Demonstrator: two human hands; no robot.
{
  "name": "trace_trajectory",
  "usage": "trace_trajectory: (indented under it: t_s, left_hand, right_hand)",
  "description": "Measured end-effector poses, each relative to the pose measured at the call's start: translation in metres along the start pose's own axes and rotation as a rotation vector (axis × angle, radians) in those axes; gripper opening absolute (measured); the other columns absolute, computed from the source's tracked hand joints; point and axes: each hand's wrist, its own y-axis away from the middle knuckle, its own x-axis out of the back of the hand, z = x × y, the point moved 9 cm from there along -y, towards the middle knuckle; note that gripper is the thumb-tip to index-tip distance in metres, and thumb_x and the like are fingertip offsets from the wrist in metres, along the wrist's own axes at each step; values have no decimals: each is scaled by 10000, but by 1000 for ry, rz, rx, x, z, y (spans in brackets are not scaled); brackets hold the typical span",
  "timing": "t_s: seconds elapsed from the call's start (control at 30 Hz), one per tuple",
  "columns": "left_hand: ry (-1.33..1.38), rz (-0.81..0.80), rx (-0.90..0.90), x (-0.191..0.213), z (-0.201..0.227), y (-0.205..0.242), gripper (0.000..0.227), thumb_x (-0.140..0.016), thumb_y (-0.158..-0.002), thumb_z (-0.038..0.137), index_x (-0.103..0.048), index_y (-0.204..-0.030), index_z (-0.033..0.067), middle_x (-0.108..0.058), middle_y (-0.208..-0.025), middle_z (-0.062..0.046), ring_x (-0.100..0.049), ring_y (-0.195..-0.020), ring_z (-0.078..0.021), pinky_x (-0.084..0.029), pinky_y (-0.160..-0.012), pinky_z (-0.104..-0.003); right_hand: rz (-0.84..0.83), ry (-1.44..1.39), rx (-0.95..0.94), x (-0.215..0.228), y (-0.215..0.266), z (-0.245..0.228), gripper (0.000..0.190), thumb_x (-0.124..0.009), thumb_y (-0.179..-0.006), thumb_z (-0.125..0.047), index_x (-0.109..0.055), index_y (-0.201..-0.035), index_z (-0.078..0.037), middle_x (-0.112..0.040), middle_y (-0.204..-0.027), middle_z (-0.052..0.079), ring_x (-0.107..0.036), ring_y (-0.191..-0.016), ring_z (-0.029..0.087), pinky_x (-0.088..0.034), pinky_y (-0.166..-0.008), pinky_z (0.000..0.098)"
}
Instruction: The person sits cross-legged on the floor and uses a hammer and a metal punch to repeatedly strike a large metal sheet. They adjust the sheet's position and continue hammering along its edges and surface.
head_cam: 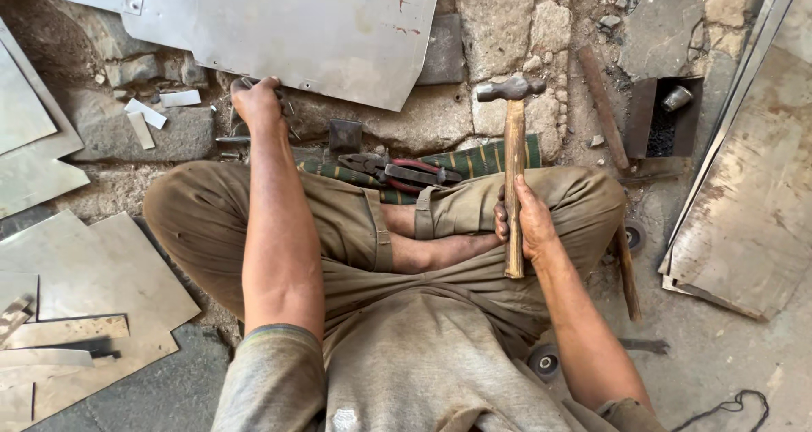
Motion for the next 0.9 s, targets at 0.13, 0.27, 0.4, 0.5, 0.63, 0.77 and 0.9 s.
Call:
trace_trajectory:
  t_s: [0.13,0.27,0.4,0.5,0.63,0.77,0.9]
  left_hand:
    - [36,-1,-36,-9,0,3,343,-701,-815,-60,-527,-1102,15,-638,-959,-111,-602,-704,-146,-531,-576,-282]
    - [-36,10,-145,-4,11,-6,365,-714,-825,-46,-519,-1130,3,-632,-987,-98,-624,-725,-119,-549,-610,-264]
    - [31,-15,-66,-13,-6,-11,375,-687,-831,-55,-505,-1157,-7,-612,-999,-119,-574,-710,-137,-511,-588,-274]
    - [-12,-13,-95,-11,-2,-9,373,-697,-837,-62,-511,-1160,-35,-608,-1009,-127,-574,-732,-143,-512,-605,-275]
    - [-22,30,-67,-6,7,11,410,-710,-816,-44,-498,-1163,14,-616,-974,-100,-608,-714,-132,-547,-597,-269]
    - [104,108,73,6,17,50,301,-614,-908,24,-512,-1191,25,-621,-965,-138,-594,-715,-179,-526,-548,-313]
    - [339,-258,-157,-51,29,100,300,-612,-958,45,-500,-1235,23,-726,-1063,-220,-713,-819,-258,-634,-646,-319]
  right_hand:
    - [-22,88,36,0,3,-4,471,-485,-1053,-548,-564,-1012,-85,-566,-653,55,-528,-456,160,-452,-395,301]
    - [24,102,18,-3,0,1,471,-497,-1035,-552,-559,-990,-87,-572,-640,51,-531,-442,163,-448,-381,304]
    - [40,130,7,2,2,1,482,-504,-1029,-563,-578,-992,-89,-572,-640,42,-524,-446,146,-441,-380,296]
    - [38,117,2,1,0,3,483,-510,-1025,-565,-585,-995,-89,-576,-646,40,-528,-450,148,-446,-385,298]
    - [20,114,5,-1,3,3,484,-510,-1023,-567,-582,-992,-89,-574,-642,37,-532,-449,147,-448,-385,292]
    - [24,128,-2,-2,10,-2,483,-500,-1038,-549,-584,-994,-76,-572,-642,46,-535,-451,154,-450,-384,294]
    - [-35,86,24,-10,23,-6,464,-481,-1047,-523,-580,-989,-73,-575,-641,46,-547,-450,150,-465,-382,289]
